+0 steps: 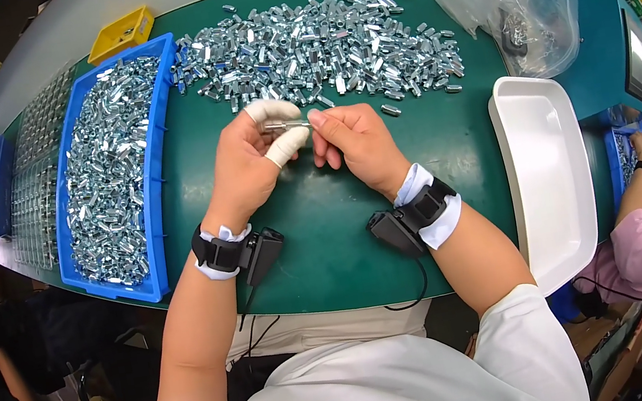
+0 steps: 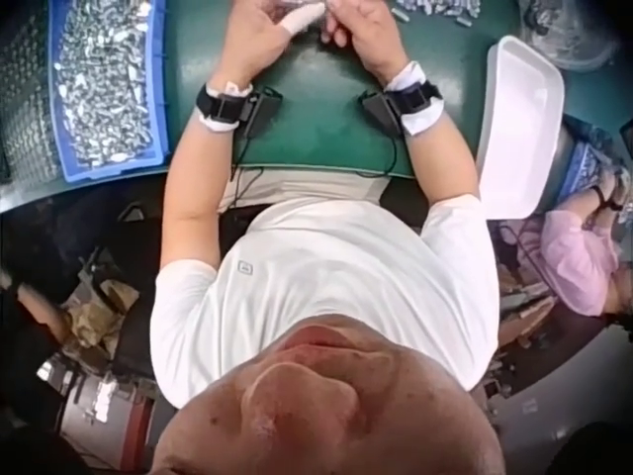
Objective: The person picks up a metal component and slides it onto a thin metal rod, then removes the component and places it into a white tray.
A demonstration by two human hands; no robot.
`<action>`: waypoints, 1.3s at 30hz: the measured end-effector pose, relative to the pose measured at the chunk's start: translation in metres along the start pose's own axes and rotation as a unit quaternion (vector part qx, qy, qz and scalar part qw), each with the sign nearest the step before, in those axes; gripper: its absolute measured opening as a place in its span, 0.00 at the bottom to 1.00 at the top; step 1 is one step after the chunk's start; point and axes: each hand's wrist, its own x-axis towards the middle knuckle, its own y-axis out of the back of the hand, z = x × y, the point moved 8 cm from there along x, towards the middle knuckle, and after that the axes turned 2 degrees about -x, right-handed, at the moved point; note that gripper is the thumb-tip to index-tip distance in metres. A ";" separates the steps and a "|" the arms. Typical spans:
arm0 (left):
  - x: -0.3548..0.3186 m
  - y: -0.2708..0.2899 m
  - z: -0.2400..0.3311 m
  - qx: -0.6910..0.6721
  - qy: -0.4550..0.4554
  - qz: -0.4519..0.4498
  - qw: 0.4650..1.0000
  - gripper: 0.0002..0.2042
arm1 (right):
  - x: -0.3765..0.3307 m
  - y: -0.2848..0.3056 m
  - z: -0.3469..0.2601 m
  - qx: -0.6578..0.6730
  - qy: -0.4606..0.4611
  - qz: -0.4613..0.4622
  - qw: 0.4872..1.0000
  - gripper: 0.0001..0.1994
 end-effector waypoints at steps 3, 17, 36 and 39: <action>0.000 0.005 0.002 -0.014 0.011 0.001 1.000 0.06 | -0.001 -0.004 -0.002 0.000 0.006 0.005 1.000 0.21; -0.007 0.096 0.031 -0.095 -0.123 0.304 0.940 0.07 | 0.001 0.008 0.002 0.059 0.026 0.067 0.996 0.19; 0.013 0.039 0.011 0.420 -0.089 0.044 0.902 0.10 | 0.000 0.004 -0.002 0.044 0.022 0.043 0.998 0.18; 0.012 0.042 0.012 0.436 -0.079 0.059 0.894 0.10 | 0.002 0.005 -0.002 0.044 0.024 0.044 0.998 0.18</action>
